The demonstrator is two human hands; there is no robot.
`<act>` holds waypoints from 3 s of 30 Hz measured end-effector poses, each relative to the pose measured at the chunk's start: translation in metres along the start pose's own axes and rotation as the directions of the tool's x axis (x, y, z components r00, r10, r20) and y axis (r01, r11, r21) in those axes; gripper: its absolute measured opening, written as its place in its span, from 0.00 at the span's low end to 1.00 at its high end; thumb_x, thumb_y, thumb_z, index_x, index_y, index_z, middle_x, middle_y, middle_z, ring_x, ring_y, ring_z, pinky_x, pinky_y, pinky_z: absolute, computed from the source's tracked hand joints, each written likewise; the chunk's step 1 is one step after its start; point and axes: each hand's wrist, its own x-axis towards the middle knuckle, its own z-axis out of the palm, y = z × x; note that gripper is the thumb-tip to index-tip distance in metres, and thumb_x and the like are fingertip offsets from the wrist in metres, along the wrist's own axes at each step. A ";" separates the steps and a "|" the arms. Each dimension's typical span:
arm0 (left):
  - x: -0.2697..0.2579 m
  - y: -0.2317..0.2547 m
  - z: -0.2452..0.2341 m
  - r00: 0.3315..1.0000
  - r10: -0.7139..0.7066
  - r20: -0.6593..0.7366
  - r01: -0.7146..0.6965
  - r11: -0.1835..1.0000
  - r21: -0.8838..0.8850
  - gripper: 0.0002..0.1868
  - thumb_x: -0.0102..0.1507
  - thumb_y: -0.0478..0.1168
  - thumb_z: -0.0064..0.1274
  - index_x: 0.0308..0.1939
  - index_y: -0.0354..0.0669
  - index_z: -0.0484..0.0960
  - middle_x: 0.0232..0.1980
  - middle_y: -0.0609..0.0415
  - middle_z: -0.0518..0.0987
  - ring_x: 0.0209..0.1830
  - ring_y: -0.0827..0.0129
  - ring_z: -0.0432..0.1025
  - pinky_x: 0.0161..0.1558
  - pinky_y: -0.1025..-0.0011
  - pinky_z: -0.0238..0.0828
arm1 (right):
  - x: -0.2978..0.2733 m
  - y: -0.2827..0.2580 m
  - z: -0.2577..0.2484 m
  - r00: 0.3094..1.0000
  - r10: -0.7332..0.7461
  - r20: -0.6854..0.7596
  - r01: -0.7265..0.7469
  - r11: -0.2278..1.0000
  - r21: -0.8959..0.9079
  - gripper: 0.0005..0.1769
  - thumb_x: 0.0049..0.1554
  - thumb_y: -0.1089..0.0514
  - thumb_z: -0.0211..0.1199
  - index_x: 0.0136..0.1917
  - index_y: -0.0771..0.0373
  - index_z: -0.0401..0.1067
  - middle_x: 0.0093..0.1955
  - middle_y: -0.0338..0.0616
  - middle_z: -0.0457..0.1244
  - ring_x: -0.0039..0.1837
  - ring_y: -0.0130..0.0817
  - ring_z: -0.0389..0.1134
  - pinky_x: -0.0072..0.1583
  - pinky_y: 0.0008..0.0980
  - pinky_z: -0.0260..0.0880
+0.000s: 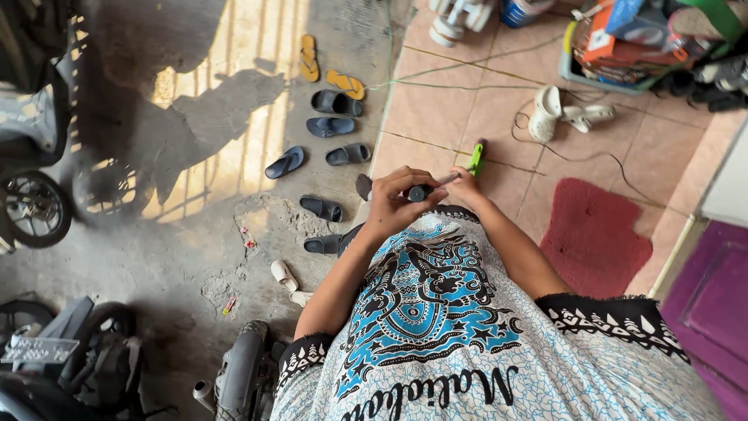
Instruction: The person sweeps a tiled floor area using a green broom. They move the broom back and forth across the tiles, navigating around scattered footwear and a red mat. The person adjusts their position to cover different sections of the floor near a purple door and a motorcycle.
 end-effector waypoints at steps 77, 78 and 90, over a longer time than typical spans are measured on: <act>0.043 0.018 -0.076 0.778 0.557 0.291 -0.381 0.786 -0.487 0.19 0.59 0.41 0.59 0.19 0.42 0.67 0.22 0.55 0.63 0.28 0.62 0.62 0.34 0.67 0.59 | -0.024 -0.200 0.055 0.800 -0.592 0.095 0.558 0.676 -0.482 0.14 0.48 0.44 0.63 0.37 0.55 0.75 0.35 0.47 0.69 0.40 0.49 0.72 0.43 0.47 0.70; 0.043 0.016 -0.067 0.785 0.507 0.356 -0.334 0.831 -0.446 0.19 0.58 0.41 0.60 0.18 0.42 0.68 0.20 0.55 0.63 0.25 0.64 0.61 0.33 0.67 0.58 | -0.021 -0.189 0.047 0.804 -0.591 0.069 0.546 0.687 -0.480 0.13 0.49 0.44 0.62 0.37 0.55 0.75 0.35 0.47 0.69 0.40 0.49 0.72 0.42 0.47 0.70; 0.058 0.022 0.127 0.422 0.551 0.720 -0.157 0.827 -0.540 0.10 0.58 0.33 0.57 0.22 0.41 0.76 0.25 0.54 0.76 0.28 0.69 0.73 0.36 0.66 0.68 | -0.041 -0.019 -0.061 0.753 -0.493 -0.436 0.339 0.858 -0.385 0.11 0.54 0.47 0.60 0.39 0.56 0.72 0.33 0.48 0.67 0.39 0.51 0.70 0.41 0.47 0.68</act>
